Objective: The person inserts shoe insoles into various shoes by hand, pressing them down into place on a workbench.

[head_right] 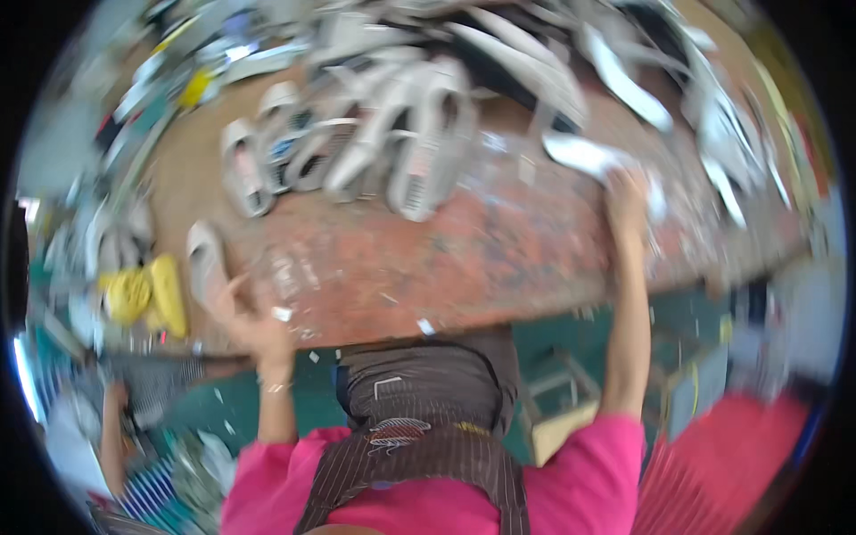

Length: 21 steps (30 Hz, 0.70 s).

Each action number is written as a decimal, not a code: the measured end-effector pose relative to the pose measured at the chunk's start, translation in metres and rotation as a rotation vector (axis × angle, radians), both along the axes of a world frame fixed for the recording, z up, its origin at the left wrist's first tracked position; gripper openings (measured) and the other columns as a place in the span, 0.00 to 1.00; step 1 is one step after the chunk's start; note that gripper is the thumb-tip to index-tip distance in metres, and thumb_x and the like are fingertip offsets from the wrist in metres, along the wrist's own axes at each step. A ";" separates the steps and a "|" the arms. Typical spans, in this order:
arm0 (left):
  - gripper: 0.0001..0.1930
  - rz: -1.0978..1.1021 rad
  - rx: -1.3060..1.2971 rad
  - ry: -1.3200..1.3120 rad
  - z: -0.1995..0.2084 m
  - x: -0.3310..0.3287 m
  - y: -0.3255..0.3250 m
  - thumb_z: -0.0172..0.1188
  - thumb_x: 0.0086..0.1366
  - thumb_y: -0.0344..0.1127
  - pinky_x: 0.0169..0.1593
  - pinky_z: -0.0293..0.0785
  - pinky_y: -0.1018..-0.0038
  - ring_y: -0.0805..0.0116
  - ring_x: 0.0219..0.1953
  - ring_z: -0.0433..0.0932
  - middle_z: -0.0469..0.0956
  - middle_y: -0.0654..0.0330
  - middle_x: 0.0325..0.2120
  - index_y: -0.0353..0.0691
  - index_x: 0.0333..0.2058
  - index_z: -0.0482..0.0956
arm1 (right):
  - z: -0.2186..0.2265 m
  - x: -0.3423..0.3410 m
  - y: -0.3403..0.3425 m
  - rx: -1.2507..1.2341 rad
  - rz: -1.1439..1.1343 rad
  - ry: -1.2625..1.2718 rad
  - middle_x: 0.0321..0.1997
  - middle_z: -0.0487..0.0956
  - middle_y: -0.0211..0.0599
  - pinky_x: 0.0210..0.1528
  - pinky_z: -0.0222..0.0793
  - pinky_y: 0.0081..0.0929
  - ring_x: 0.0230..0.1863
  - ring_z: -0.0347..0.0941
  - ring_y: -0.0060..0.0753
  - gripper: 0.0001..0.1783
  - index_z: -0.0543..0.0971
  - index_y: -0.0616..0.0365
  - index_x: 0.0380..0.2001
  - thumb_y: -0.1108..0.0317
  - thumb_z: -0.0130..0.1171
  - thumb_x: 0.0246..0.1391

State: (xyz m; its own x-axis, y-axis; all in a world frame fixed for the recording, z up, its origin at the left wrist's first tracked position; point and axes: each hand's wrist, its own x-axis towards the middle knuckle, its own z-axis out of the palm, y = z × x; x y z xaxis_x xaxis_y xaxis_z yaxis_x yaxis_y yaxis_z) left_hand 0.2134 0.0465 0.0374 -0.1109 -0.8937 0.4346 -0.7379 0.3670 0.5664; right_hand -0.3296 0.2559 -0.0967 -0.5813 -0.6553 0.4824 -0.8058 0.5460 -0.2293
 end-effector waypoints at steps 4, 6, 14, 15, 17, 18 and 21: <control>0.26 -0.650 0.070 -0.038 -0.016 -0.126 0.014 0.66 0.60 0.43 0.62 0.69 0.48 0.38 0.62 0.67 0.67 0.40 0.61 0.42 0.57 0.75 | 0.009 0.059 0.045 0.075 -0.005 -0.199 0.62 0.73 0.61 0.66 0.63 0.51 0.63 0.69 0.64 0.25 0.77 0.63 0.58 0.57 0.60 0.64; 0.23 -0.676 0.079 -0.066 -0.020 -0.169 0.012 0.62 0.62 0.39 0.53 0.77 0.48 0.37 0.60 0.70 0.64 0.37 0.62 0.42 0.56 0.77 | 0.020 0.081 0.050 0.092 0.091 -0.093 0.64 0.71 0.58 0.66 0.62 0.49 0.65 0.67 0.61 0.29 0.75 0.56 0.62 0.55 0.64 0.60; 0.26 -0.673 0.288 0.296 -0.005 -0.134 -0.012 0.50 0.58 0.20 0.58 0.73 0.61 0.48 0.52 0.79 0.81 0.42 0.47 0.40 0.55 0.81 | 0.070 0.103 0.046 0.270 -0.191 -0.170 0.40 0.81 0.62 0.43 0.72 0.53 0.40 0.78 0.65 0.21 0.76 0.63 0.55 0.74 0.54 0.56; 0.27 -0.762 0.439 0.399 -0.003 -0.108 -0.011 0.50 0.58 0.19 0.59 0.72 0.65 0.56 0.54 0.80 0.80 0.43 0.52 0.39 0.57 0.80 | 0.079 0.104 0.049 0.186 -0.240 -0.244 0.39 0.80 0.64 0.45 0.71 0.53 0.40 0.78 0.64 0.21 0.75 0.65 0.53 0.73 0.54 0.56; 0.23 -0.831 0.677 0.385 -0.005 -0.060 -0.014 0.51 0.62 0.19 0.63 0.70 0.67 0.62 0.59 0.77 0.81 0.50 0.54 0.33 0.56 0.79 | 0.099 0.115 0.059 -0.232 -0.072 -0.345 0.45 0.81 0.50 0.48 0.72 0.45 0.45 0.78 0.50 0.25 0.71 0.70 0.58 0.71 0.51 0.58; 0.22 -0.932 0.721 0.442 -0.008 -0.036 -0.015 0.50 0.65 0.19 0.65 0.69 0.67 0.63 0.59 0.76 0.81 0.53 0.54 0.33 0.57 0.78 | 0.107 0.123 0.060 -0.466 -0.145 -0.509 0.50 0.79 0.42 0.50 0.71 0.36 0.47 0.76 0.39 0.27 0.69 0.70 0.62 0.72 0.52 0.59; 0.16 -0.820 0.897 0.198 -0.027 0.012 -0.015 0.50 0.66 0.19 0.62 0.70 0.69 0.65 0.56 0.78 0.82 0.53 0.52 0.32 0.50 0.81 | 0.140 0.156 0.060 -0.640 0.002 -1.018 0.34 0.70 0.23 0.30 0.58 0.14 0.29 0.63 0.14 0.31 0.68 0.69 0.65 0.63 0.53 0.62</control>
State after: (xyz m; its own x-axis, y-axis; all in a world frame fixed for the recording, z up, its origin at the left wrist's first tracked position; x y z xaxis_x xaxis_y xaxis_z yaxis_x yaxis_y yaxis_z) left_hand 0.2254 0.0312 0.0107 -0.7817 -0.5820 -0.2239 -0.3453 0.1049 0.9326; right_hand -0.1731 0.3155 0.0433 -0.8839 -0.4660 0.0406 -0.0982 0.1000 -0.9901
